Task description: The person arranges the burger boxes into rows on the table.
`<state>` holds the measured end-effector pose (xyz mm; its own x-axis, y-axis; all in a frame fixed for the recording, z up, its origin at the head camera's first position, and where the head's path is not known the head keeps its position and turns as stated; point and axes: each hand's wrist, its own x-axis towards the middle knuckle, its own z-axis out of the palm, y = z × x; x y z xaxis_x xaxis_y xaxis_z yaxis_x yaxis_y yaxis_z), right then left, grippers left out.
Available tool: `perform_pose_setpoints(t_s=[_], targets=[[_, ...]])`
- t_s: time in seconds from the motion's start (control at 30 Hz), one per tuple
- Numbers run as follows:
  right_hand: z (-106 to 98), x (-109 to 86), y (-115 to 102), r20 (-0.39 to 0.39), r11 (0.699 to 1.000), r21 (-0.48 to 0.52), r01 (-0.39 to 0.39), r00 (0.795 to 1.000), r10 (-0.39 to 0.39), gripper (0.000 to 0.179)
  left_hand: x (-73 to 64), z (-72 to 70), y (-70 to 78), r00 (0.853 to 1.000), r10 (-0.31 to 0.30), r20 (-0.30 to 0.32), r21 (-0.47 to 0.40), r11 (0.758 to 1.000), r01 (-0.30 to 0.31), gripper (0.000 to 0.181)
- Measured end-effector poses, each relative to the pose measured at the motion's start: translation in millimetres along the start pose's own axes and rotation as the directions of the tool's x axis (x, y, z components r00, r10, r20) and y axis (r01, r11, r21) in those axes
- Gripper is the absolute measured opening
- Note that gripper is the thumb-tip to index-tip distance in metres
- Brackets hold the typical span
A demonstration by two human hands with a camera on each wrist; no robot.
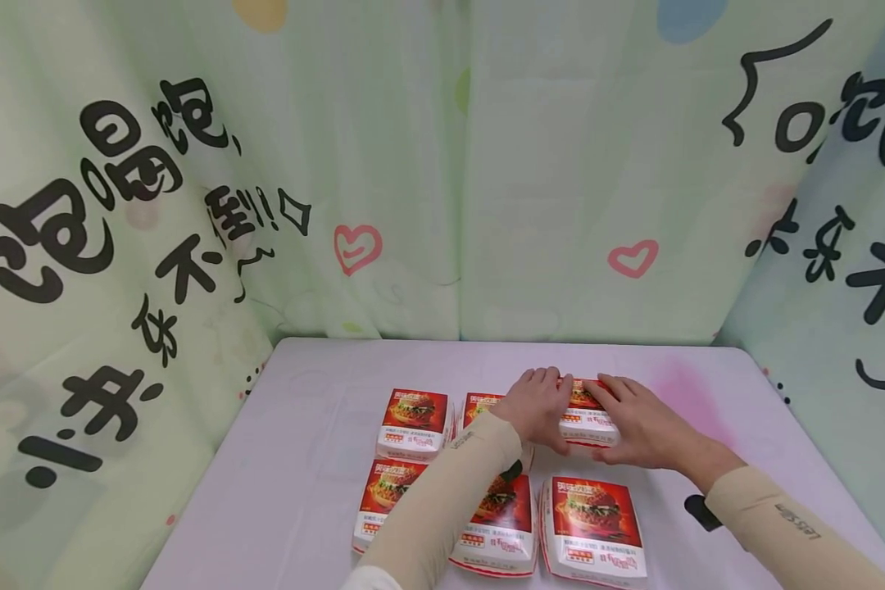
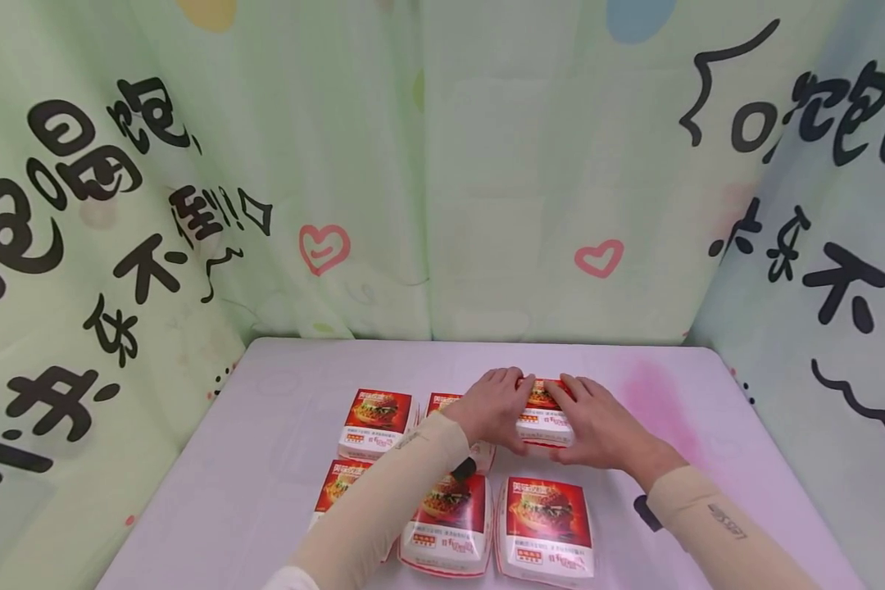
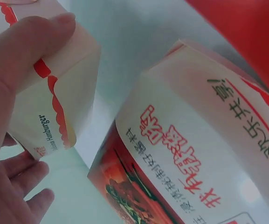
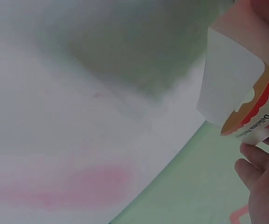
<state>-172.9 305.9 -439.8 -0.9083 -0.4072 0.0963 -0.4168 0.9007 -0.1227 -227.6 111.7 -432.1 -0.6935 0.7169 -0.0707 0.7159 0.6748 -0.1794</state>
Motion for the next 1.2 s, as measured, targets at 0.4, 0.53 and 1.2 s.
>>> perform_pose_setpoints(t_s=[0.4, 0.53, 1.2], targets=[[6, -3.3, 2, 0.007, 0.999, 0.023, 0.034, 0.999, -0.034, 0.097, -0.9, 4.3, -6.7, 0.998, 0.022, 0.063, -0.167, 0.986, -0.011, 0.101], [5, -4.5, 1, 0.040, 0.999, 0.036, 0.012, 0.999, -0.013, 0.095, -1.8, 3.6, -3.8, 0.999, 0.016, 0.051, -0.137, 0.991, -0.009, 0.098], [21, -6.5, -4, 0.089, 0.994, 0.105, -0.042, 0.995, 0.033, 0.091, -8.7, 15.8, 5.9, 0.999, 0.003, 0.045, -0.059, 0.998, 0.000, 0.096]])
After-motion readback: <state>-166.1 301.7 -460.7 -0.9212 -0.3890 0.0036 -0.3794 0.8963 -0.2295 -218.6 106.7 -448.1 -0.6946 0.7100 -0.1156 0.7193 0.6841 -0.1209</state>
